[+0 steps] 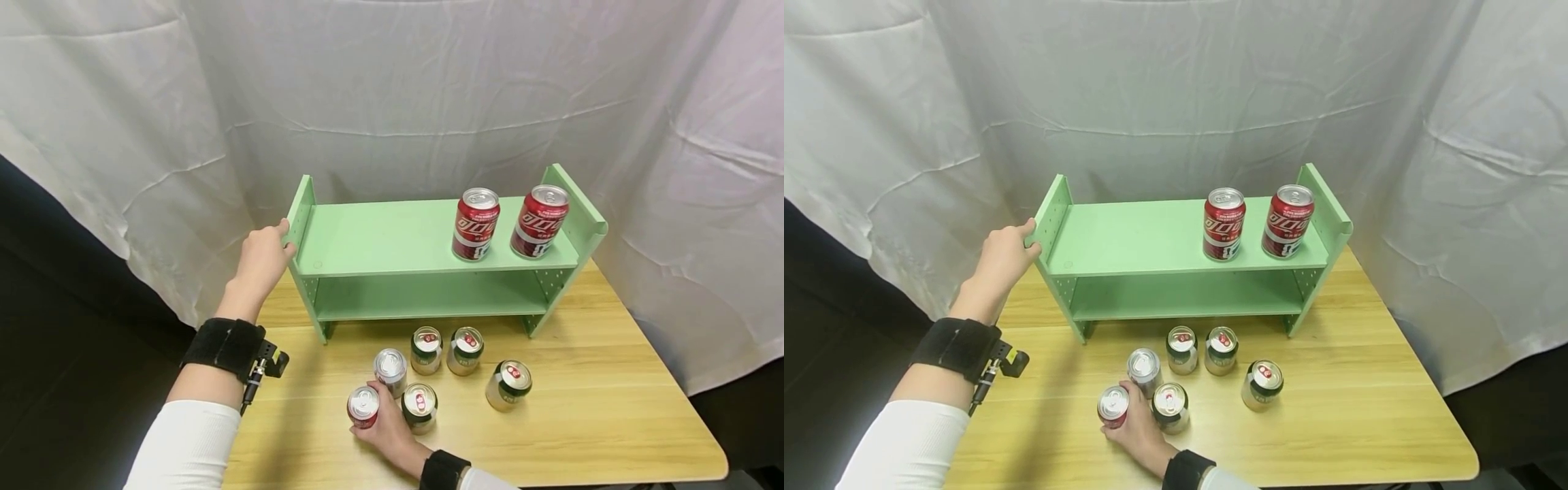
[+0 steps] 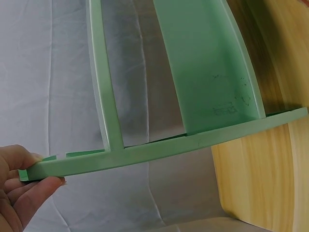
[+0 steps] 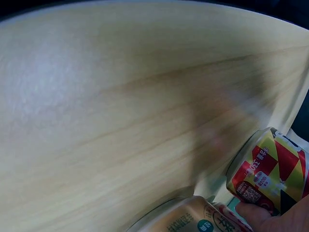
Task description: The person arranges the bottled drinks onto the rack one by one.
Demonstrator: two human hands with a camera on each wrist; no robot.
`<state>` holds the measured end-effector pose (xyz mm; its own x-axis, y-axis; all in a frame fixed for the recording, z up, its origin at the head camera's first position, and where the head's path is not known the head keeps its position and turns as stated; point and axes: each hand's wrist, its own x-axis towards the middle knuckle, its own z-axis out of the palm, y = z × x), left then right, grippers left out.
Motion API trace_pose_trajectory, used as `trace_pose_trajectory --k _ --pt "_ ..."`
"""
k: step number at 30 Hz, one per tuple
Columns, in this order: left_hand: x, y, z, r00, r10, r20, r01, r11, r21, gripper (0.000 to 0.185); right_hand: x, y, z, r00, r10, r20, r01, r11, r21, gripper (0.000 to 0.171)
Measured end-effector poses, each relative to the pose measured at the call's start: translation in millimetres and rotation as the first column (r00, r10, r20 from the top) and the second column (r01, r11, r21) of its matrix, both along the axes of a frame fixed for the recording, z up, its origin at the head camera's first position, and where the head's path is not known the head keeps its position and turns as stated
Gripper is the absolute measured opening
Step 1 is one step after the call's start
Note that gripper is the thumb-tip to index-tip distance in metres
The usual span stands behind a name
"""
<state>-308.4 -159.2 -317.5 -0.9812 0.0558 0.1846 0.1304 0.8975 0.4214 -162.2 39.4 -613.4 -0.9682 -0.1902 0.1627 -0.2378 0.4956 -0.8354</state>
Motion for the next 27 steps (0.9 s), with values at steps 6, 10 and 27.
trace_pose_trajectory --k 6,10,27 --pt "0.5 0 1.5 1.0 -0.007 0.011 0.007 1.0 -0.011 0.052 1.3 -1 1.2 1.0 -0.001 -0.004 0.0 1.0 -0.022 0.084" --pt "0.0 0 1.5 1.0 -0.008 0.01 0.008 1.0 -0.024 0.052 1.9 -1 1.2 1.0 -0.008 -0.011 0.008 1.0 -0.018 0.084" --pt "-1.8 1 10.5 0.99 -0.015 0.141 0.015 1.0 0.005 0.053 7.9 2 35.4 0.998 0.046 -0.053 -0.043 0.998 0.046 0.083"
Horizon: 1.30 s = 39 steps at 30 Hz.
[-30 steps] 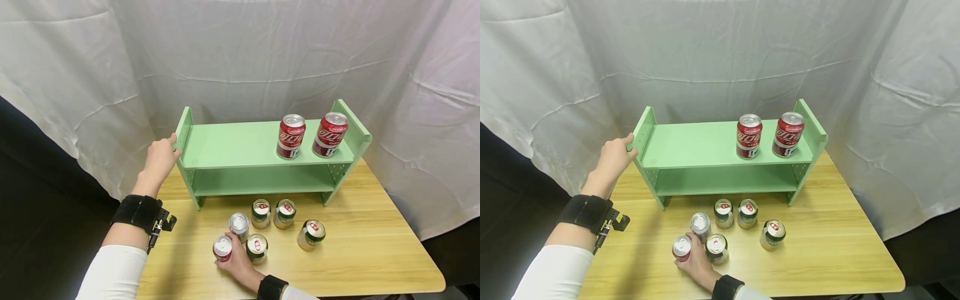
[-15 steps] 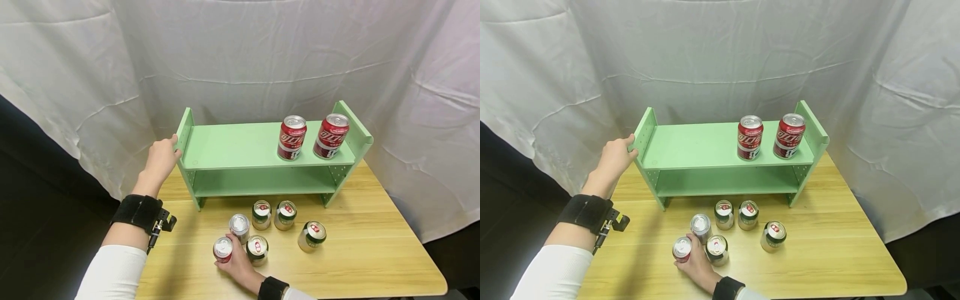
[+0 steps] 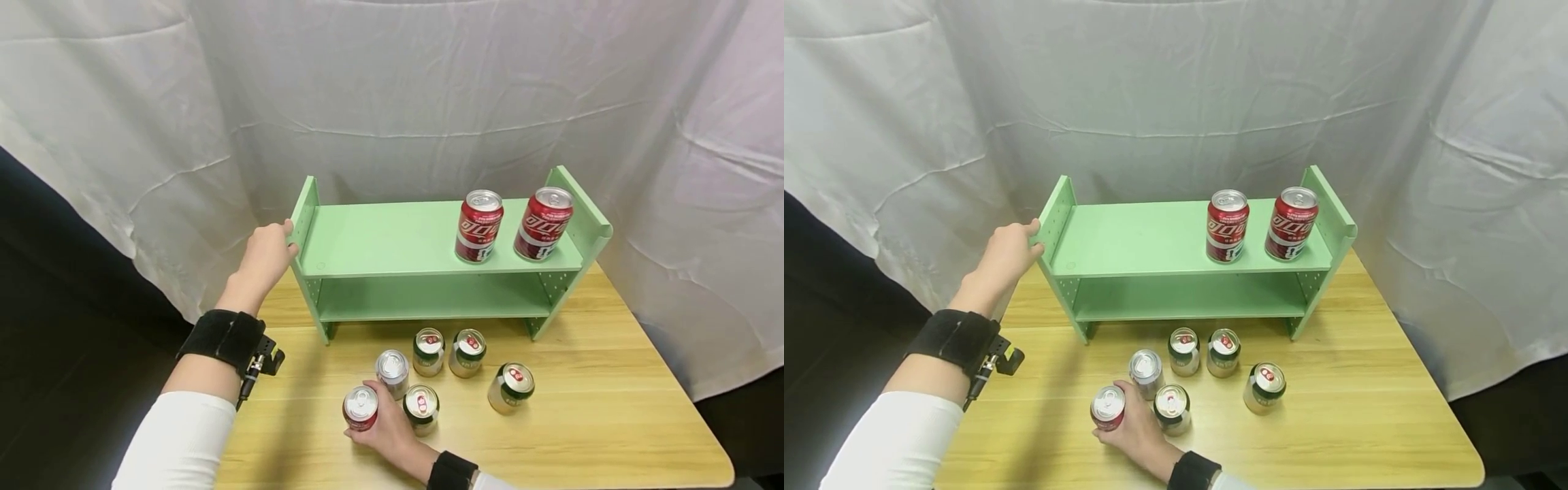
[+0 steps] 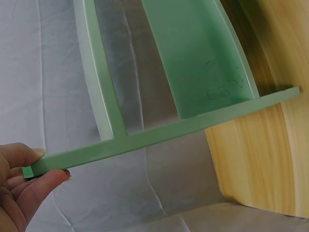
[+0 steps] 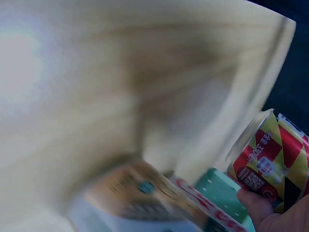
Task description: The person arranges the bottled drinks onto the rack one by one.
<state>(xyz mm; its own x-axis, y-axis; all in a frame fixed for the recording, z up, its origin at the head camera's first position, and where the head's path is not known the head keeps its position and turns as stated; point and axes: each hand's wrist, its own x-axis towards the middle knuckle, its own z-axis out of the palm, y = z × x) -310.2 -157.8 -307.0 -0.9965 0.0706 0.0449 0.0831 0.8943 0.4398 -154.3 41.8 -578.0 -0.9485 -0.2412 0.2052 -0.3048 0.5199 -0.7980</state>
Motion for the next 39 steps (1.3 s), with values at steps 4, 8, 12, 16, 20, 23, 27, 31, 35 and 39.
trace_pose_trajectory --k 4,8,12,16,20,23,27,31,35,39 --pt "-1.8 -1 2.6 0.999 -0.014 0.039 0.014 1.0 0.004 0.052 0.0 1 19.1 1.0 0.021 -0.002 -0.021 1.0 -0.007 0.083" --pt "-3.1 -2 5.8 0.996 -0.028 0.089 0.028 1.0 0.002 0.052 -1.3 5 41.2 0.998 0.055 -0.004 -0.055 0.998 -0.027 0.083" --pt "-4.3 -2 8.3 0.993 -0.046 0.107 0.047 0.999 -0.011 0.053 -4.2 9 63.6 0.997 0.08 -0.02 -0.081 0.996 -0.029 0.081" --pt "-6.2 -2 8.4 0.993 -0.062 0.099 0.064 0.998 -0.017 0.054 -8.8 14 84.8 0.995 0.1 0.014 -0.099 0.994 -0.04 0.082" --pt "-7.3 -2 8.9 0.994 -0.072 0.087 0.073 0.997 -0.008 0.055 -16.6 17 104.2 0.989 0.138 0.051 -0.134 0.988 -0.07 0.083" --pt "-7.9 -2 9.3 0.994 -0.079 0.073 0.079 0.997 0.0 0.055 -22.2 20 118.4 0.985 0.162 0.062 -0.155 0.983 -0.095 0.081" --pt "-8.7 0 9.7 0.995 -0.076 0.063 0.076 0.997 0.006 0.052 -27.7 24 136.7 0.981 0.182 0.065 -0.176 0.98 -0.088 0.08" --pt "-7.8 1 11.2 0.996 -0.062 0.06 0.062 0.998 0.002 0.039 -33.1 28 151.1 0.976 0.21 0.057 -0.206 0.976 -0.064 0.08" --pt "-6.3 1 12.0 0.997 -0.054 0.057 0.054 0.999 -0.004 0.028 -38.0 29 160.6 0.971 0.236 0.05 -0.232 0.97 -0.067 0.08" --pt "-4.1 -2 11.5 0.997 -0.046 0.064 0.047 0.999 -0.003 0.043 -41.0 30 167.4 0.968 0.245 0.05 -0.242 0.969 -0.057 0.082"
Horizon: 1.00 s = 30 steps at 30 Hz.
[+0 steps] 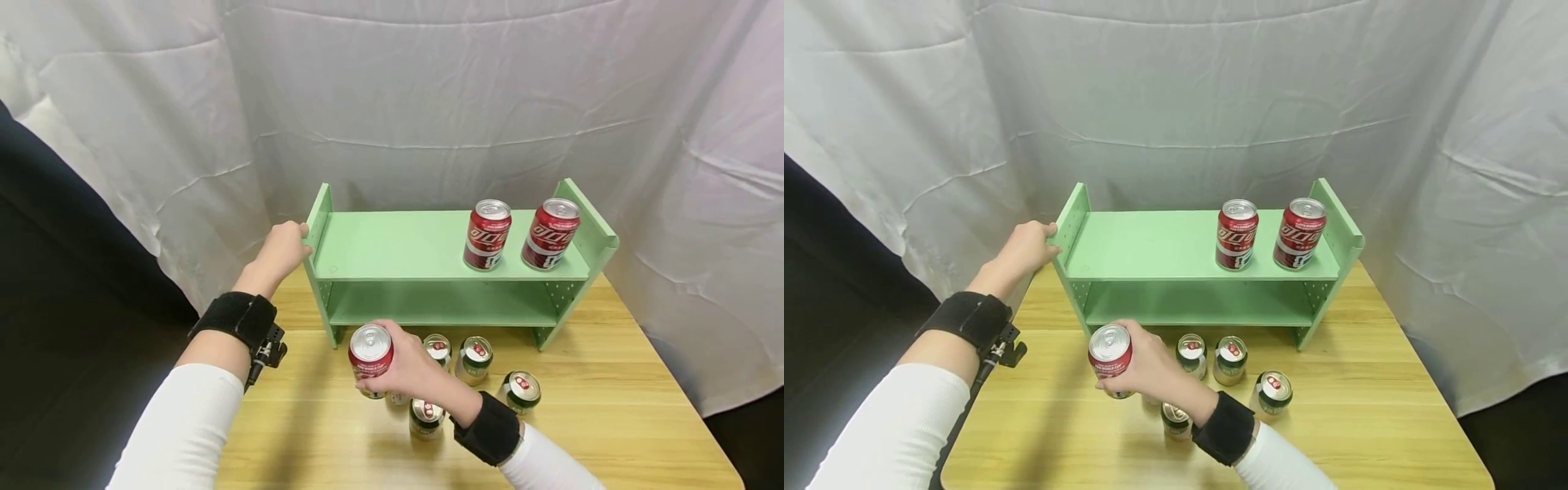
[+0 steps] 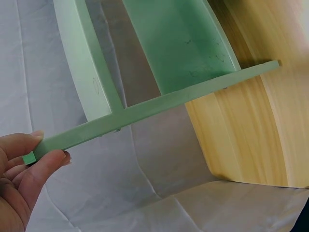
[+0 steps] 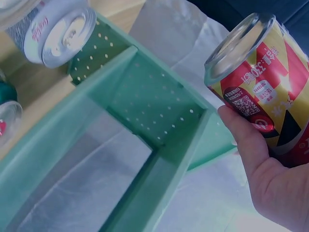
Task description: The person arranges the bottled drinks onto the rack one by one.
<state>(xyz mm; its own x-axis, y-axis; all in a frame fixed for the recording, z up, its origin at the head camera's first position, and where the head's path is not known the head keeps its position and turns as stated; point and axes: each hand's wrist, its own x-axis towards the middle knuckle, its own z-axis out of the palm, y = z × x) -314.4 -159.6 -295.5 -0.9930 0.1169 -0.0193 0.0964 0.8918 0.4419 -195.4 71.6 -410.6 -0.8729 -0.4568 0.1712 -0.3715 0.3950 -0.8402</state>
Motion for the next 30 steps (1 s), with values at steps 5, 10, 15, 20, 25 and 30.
trace_pose_trajectory --k 5,10,15,20,25,30 --pt "1.0 -2 -1.8 1.0 0.006 -0.009 -0.006 1.0 0.006 0.02 -5.1 3 11.6 1.0 0.002 0.016 -0.002 1.0 -0.009 0.085" --pt "2.1 -1 -0.7 1.0 0.012 -0.02 -0.012 1.0 0.008 0.015 -12.1 7 26.2 1.0 0.005 0.024 -0.005 1.0 -0.012 0.085" --pt "2.6 -1 0.0 1.0 0.024 -0.008 -0.024 1.0 0.013 0.041 -19.1 11 38.8 1.0 0.012 0.018 -0.012 1.0 0.012 0.085" --pt "1.5 -3 -1.4 1.0 0.026 0.012 -0.026 0.999 0.021 0.05 -27.4 16 47.2 1.0 0.024 0.006 -0.024 0.999 0.031 0.085" --pt "0.9 -2 -0.5 0.999 0.036 0.021 -0.036 0.999 0.025 0.053 -35.8 22 54.6 1.0 0.001 -0.006 -0.001 0.998 0.055 0.084" --pt "0.8 -1 -0.3 0.999 0.041 0.028 -0.042 0.999 0.027 0.055 -44.1 29 59.0 1.0 -0.013 -0.008 0.013 0.999 0.051 0.082"
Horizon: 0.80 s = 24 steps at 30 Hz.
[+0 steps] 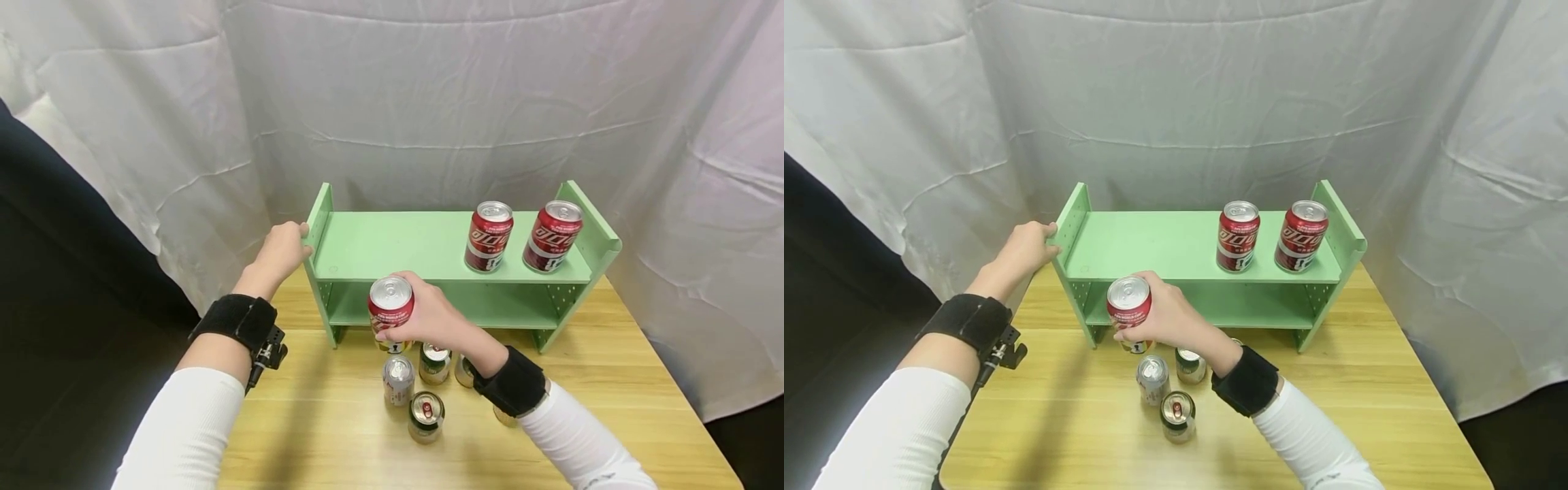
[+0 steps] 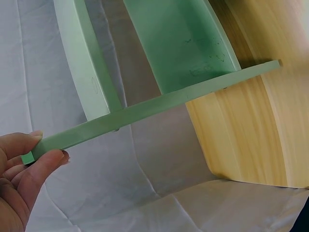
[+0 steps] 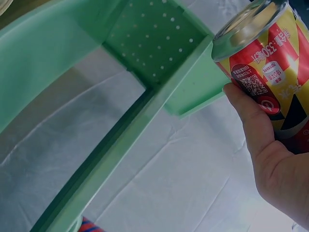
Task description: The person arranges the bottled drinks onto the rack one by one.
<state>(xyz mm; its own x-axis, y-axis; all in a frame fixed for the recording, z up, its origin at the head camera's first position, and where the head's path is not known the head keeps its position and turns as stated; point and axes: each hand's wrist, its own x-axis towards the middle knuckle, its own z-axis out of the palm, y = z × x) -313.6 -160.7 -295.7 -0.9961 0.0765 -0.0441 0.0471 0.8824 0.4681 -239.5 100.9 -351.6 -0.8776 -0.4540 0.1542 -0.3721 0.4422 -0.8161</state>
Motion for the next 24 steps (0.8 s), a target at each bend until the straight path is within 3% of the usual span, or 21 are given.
trace_pose_trajectory --k 24 --pt "-1.1 -1 -3.9 1.0 -0.011 -0.025 0.011 1.0 0.002 0.05 -48.3 26 17.5 0.992 -0.114 -0.048 0.113 0.993 -0.023 0.08"
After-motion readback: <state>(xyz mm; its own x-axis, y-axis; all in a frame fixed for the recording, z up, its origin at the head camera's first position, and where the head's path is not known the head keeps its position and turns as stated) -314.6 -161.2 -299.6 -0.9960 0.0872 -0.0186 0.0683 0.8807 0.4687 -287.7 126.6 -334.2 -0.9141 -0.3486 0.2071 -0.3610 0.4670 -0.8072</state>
